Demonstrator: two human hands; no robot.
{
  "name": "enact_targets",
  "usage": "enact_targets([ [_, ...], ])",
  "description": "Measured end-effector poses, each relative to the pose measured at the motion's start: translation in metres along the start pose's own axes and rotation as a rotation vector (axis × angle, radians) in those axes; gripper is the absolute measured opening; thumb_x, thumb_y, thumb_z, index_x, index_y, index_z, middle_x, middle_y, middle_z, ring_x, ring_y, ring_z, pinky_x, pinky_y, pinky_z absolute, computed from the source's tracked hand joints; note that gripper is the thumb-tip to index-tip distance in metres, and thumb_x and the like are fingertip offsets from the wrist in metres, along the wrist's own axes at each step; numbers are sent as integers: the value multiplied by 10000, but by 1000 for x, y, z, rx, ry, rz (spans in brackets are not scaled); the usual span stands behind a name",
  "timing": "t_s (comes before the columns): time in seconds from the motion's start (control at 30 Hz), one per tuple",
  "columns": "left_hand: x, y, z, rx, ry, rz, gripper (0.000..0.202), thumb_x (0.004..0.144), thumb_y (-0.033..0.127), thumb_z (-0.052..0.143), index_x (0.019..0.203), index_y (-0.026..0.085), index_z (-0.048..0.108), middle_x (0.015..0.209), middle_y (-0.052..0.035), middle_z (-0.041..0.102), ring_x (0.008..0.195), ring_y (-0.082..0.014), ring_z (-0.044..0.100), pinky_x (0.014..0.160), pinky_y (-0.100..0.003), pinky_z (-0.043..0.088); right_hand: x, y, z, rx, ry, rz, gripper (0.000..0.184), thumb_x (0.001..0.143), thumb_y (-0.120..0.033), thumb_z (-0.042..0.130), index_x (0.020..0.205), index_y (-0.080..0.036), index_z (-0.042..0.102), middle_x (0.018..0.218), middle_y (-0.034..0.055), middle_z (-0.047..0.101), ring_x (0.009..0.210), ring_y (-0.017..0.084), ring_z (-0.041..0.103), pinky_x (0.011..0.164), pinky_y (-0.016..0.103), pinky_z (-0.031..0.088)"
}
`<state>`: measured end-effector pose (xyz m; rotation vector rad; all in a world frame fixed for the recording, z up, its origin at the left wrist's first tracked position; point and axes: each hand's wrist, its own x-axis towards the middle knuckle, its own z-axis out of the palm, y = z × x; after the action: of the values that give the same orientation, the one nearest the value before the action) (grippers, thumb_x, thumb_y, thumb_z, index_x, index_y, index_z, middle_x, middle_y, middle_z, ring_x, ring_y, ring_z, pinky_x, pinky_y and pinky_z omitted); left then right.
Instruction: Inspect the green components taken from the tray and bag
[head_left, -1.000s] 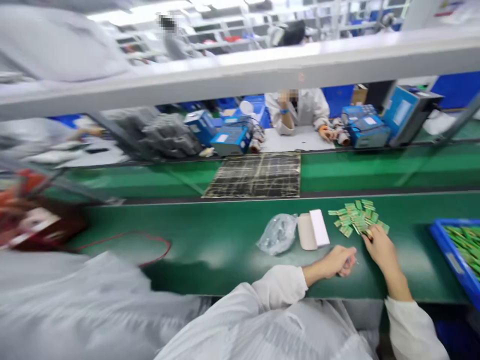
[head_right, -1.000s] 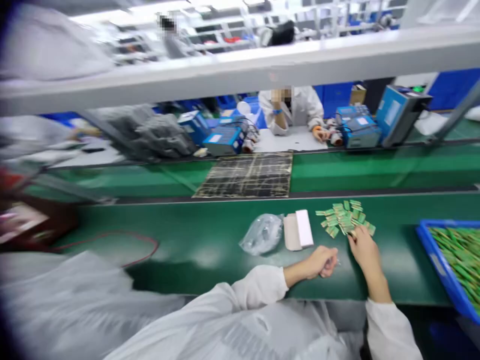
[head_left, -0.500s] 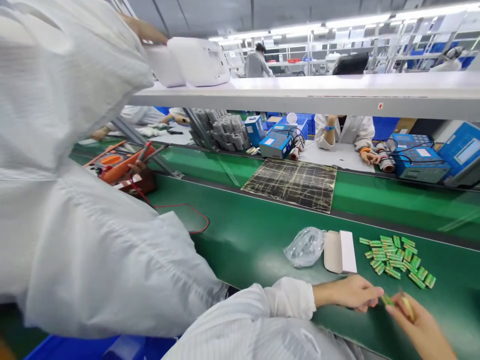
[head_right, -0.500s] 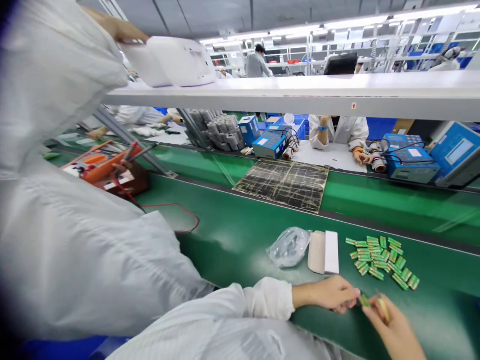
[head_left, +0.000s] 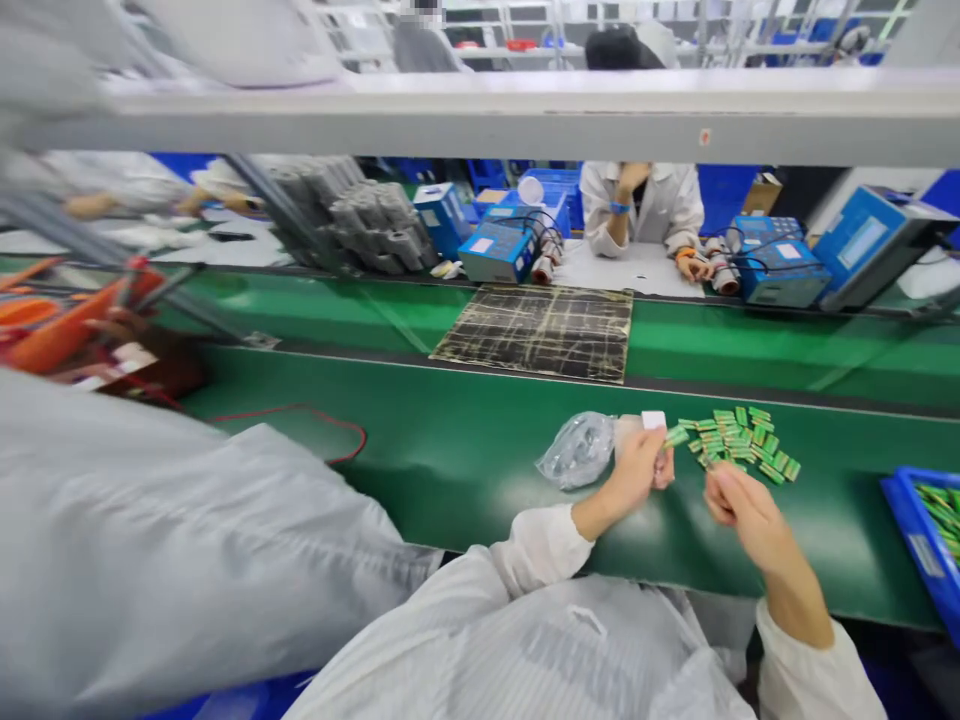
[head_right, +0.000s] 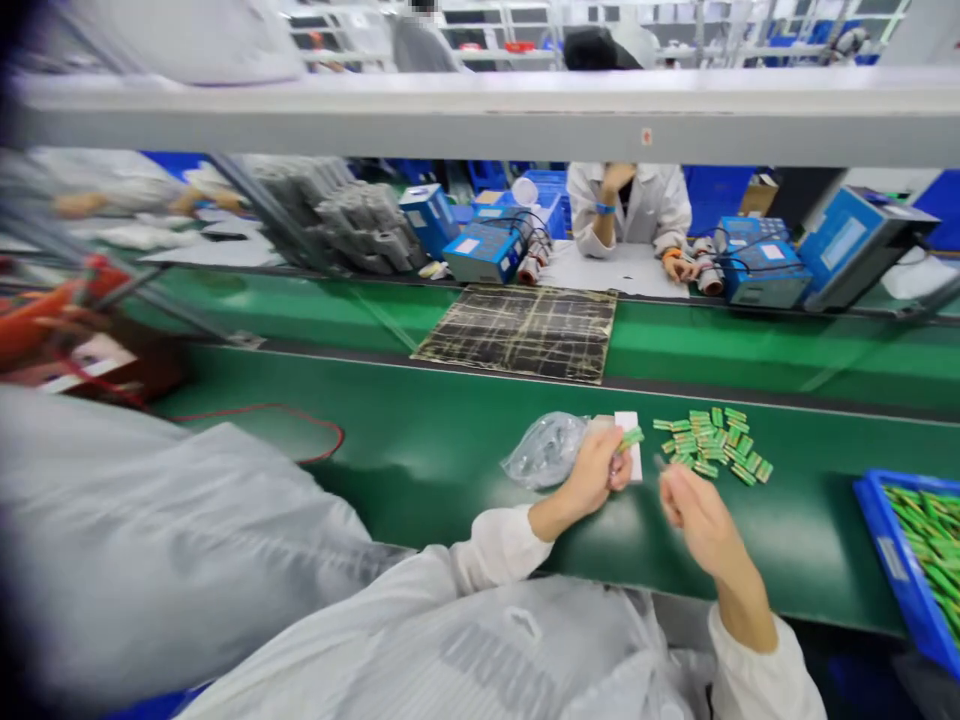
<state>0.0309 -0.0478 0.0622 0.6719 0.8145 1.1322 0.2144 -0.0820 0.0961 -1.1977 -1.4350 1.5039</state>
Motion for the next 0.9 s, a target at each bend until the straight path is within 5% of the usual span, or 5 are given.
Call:
enact_targets([
  [0.3,-3,9,19,-28,-22,47,660,820,767,713,621,189,465,480,84,354,360,-44,344,382,-196,216,4,-2,15,-87,23,-11,514,1073,-650,461,774,-232,452,585,-63,339,525,120,264,504,294,209],
  [0.53,-4,-3,17,199,-110,115,650,855,789,661,716,168,526,570,50,469,423,-52,428,406,-200,275,-3,3,10,-176,79,-27,510,1083,-627,461,763,-230,439,618,-47,384,539,117,300,499,283,235],
  [0.9,1,-8,14,171,-50,104,655,886,793,615,683,184,490,555,69,406,402,-53,410,397,-208,272,-8,2,13,-61,97,22,550,1028,-703,516,755,-232,434,604,-63,343,514,103,271,472,273,217],
])
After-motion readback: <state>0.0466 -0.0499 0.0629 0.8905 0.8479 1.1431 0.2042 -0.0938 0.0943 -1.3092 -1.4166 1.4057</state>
